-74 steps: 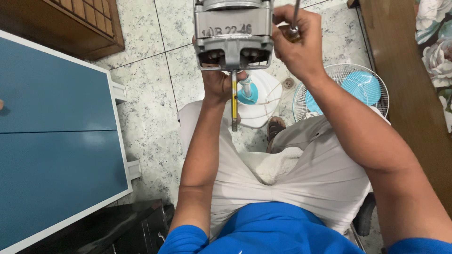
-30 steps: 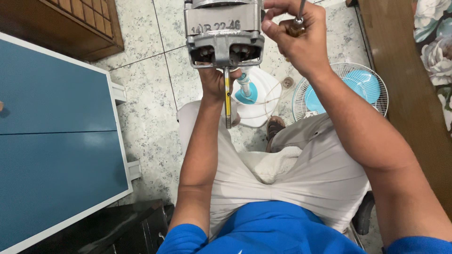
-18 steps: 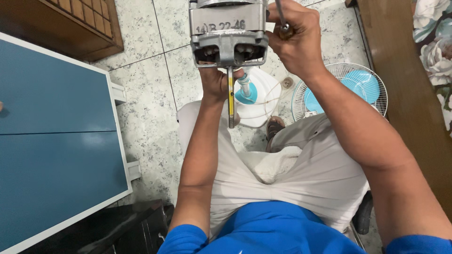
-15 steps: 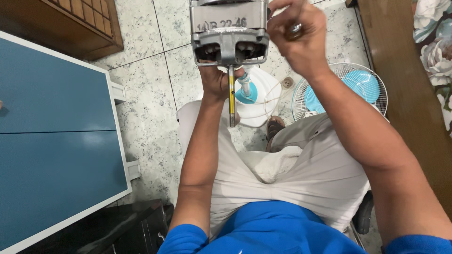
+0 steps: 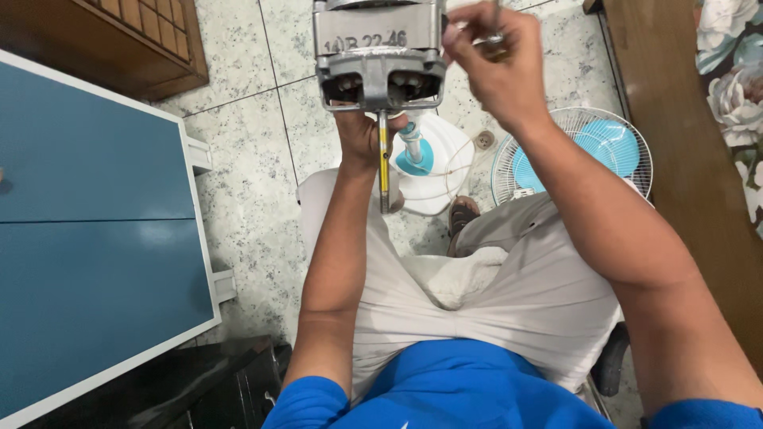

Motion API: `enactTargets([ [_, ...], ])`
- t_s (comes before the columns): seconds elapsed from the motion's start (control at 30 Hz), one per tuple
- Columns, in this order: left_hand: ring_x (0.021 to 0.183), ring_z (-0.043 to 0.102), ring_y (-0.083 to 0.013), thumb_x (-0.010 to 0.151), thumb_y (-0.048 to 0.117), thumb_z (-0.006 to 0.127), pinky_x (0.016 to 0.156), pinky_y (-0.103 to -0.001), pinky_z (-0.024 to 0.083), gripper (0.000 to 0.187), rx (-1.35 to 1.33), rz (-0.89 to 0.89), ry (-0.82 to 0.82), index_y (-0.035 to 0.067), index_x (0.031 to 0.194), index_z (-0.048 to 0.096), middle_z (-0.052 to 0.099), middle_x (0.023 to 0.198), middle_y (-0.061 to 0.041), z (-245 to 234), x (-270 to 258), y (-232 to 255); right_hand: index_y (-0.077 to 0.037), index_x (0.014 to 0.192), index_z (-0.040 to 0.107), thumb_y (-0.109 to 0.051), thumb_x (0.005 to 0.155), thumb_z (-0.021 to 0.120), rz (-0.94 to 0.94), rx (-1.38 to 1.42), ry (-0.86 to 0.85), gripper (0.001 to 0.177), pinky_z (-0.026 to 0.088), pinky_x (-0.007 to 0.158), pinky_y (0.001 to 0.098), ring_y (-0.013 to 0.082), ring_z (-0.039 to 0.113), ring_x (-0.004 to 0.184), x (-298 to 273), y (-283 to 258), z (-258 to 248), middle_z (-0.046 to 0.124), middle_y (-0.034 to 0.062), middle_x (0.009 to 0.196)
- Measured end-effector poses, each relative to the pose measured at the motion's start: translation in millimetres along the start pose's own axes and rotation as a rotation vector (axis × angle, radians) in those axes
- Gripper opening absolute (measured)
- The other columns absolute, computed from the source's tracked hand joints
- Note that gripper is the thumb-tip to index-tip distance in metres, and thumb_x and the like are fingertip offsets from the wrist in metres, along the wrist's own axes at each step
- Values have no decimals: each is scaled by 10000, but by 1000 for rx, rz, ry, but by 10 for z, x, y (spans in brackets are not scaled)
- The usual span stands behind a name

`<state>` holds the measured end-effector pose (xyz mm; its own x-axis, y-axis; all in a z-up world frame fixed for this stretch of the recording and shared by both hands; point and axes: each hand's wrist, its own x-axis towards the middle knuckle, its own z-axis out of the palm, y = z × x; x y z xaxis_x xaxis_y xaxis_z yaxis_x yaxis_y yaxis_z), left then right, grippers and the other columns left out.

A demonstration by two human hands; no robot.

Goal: The person uses a screwdriver to loosen and remove screws from the housing of an electric fan motor. They separate the motor casing from the fan stand and continue to unscrew components while holding the motor assembly.

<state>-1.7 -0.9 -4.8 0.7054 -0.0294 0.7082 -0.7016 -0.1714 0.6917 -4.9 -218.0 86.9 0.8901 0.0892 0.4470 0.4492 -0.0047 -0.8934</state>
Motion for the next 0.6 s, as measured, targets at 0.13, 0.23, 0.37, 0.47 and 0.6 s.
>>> enactTargets([
  [0.13,966,672,-196,803,648,822,899,-373,569,655,-70,-137,10,67,1083,709,690,1021,-27,30,-84,-60,-15,1146,686,102,911,733,133,-44,-57,267,296,491,208,19,421,553,19,27,-4,501,12,689],
  [0.23,995,661,-181,802,654,820,926,-365,560,684,-78,-134,24,60,1116,691,678,1042,-20,20,-111,-97,-22,1138,683,57,948,715,159,-36,29,208,332,464,194,2,460,527,51,18,-20,594,6,761],
  [0.37,981,669,-173,806,628,826,912,-345,560,633,-67,-88,25,77,1096,711,687,1070,-26,33,-110,-99,-17,1162,679,32,1004,719,143,-23,71,170,400,477,183,-10,543,569,30,72,-17,702,15,879],
  [0.47,1070,641,-188,820,658,802,968,-368,549,691,-71,-87,36,60,1146,686,653,1131,-35,44,-83,-87,19,1183,691,86,1025,771,-9,-75,-40,189,417,537,208,34,565,664,11,167,-11,699,80,961],
  [0.6,1023,658,-184,800,653,834,925,-361,562,704,-116,-151,18,49,1133,695,679,1103,-31,20,-100,-74,25,1135,711,64,1032,771,-4,-69,-66,125,351,467,209,40,495,547,-23,200,-123,673,84,893],
])
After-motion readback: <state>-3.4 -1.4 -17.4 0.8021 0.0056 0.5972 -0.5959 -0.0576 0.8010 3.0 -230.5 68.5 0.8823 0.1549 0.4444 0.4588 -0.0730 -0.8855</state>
